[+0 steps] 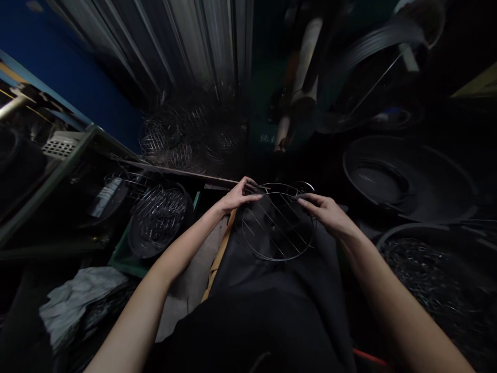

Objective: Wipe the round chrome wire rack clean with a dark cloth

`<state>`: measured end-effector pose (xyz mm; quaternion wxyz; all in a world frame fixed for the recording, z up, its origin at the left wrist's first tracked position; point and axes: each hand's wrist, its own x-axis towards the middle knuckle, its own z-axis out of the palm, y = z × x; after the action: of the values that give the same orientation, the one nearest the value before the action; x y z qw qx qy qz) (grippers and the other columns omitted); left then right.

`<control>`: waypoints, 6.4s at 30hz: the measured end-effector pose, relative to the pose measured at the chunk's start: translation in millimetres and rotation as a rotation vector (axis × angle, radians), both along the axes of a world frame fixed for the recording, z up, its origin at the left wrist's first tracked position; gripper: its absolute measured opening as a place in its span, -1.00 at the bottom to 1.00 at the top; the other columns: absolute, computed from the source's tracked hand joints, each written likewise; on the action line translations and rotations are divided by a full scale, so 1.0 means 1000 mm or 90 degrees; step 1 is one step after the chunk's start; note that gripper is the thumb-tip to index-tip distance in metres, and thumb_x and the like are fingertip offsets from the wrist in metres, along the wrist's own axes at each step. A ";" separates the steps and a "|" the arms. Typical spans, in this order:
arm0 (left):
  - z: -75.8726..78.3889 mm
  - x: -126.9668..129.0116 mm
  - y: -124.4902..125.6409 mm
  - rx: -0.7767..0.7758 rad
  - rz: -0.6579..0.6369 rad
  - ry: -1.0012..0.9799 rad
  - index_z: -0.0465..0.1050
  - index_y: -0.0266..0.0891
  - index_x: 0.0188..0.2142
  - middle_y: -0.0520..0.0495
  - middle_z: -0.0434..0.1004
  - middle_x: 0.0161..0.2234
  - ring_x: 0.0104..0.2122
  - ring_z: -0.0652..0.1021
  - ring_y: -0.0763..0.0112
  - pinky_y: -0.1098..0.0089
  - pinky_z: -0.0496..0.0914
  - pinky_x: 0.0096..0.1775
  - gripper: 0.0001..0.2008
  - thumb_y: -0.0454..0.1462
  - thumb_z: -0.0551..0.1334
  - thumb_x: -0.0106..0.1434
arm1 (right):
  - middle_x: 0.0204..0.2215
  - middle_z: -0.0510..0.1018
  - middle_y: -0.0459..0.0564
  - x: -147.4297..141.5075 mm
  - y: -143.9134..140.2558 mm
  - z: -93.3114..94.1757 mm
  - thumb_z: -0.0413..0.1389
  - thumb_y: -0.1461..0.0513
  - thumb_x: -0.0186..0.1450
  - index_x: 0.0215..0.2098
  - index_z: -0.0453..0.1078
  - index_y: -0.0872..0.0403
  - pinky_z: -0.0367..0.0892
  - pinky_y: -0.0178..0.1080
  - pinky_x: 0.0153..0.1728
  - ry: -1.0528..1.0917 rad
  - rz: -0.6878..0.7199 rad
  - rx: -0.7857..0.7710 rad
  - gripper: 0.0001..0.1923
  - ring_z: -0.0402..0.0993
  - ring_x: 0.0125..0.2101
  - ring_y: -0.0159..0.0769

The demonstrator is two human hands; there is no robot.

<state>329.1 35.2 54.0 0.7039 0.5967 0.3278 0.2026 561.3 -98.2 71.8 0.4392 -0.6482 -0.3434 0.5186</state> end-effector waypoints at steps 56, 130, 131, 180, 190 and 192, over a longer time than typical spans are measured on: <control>-0.012 0.003 -0.003 -0.062 0.001 -0.030 0.44 -0.38 -0.50 0.04 0.43 -0.43 -0.42 0.45 0.58 0.46 0.32 -0.28 -0.67 -0.21 0.48 -0.15 | -0.40 0.56 -0.09 0.004 -0.001 -0.009 0.40 0.07 -0.11 -0.30 0.55 0.00 0.39 -0.31 -0.41 0.039 -0.041 0.008 -0.60 0.44 -0.43 -0.35; 0.038 0.040 0.158 -0.071 -0.054 -0.046 0.29 -0.35 -0.20 -0.06 0.52 -0.49 -0.61 0.41 0.63 0.55 0.07 -0.58 -0.59 -0.46 0.40 -0.03 | -0.51 0.46 -0.08 0.006 0.114 0.053 0.33 0.25 -0.04 -0.31 0.43 0.07 0.19 -0.43 -0.71 0.038 -0.115 0.027 -0.68 0.35 -0.56 -0.41; 0.038 0.040 0.160 -0.071 -0.059 -0.044 0.29 -0.35 -0.20 -0.07 0.52 -0.47 -0.61 0.41 0.64 0.54 0.08 -0.58 -0.58 -0.45 0.40 -0.03 | -0.50 0.47 -0.07 0.006 0.114 0.053 0.33 0.25 -0.04 -0.30 0.43 0.07 0.19 -0.43 -0.71 0.039 -0.116 0.027 -0.67 0.36 -0.56 -0.40; 0.061 0.036 0.162 -0.001 -0.051 0.070 0.27 -0.28 -0.11 -0.06 0.56 -0.41 -0.62 0.41 0.65 0.58 0.15 -0.58 -0.55 -0.37 0.40 0.05 | -0.17 0.53 0.00 0.014 0.054 0.021 -0.02 0.04 0.31 -0.12 0.49 0.01 0.31 -0.17 -0.10 -0.438 0.040 0.167 -0.65 0.44 -0.15 -0.18; 0.061 0.030 0.148 0.008 -0.068 0.066 0.28 -0.30 -0.16 -0.04 0.54 -0.41 -0.58 0.42 0.65 0.61 0.16 -0.56 -0.52 -0.34 0.45 -0.04 | -0.31 0.57 0.00 0.029 0.052 0.005 0.01 -0.01 0.24 -0.28 0.50 0.02 0.36 -0.14 -0.16 -0.405 0.122 0.214 -0.65 0.48 -0.28 -0.17; 0.060 0.025 0.131 0.005 -0.071 0.075 0.28 -0.30 -0.17 -0.03 0.52 -0.41 -0.57 0.43 0.63 0.60 0.17 -0.56 -0.50 -0.32 0.46 -0.06 | -0.32 0.56 0.01 0.031 0.038 -0.003 0.01 -0.05 0.23 -0.31 0.50 0.02 0.37 -0.13 -0.17 -0.372 0.140 0.224 -0.62 0.48 -0.27 -0.17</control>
<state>354.5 166.6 113.8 0.6912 0.6276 0.3340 0.1294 592.0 -60.3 68.8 0.3690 -0.6429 -0.6059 0.2888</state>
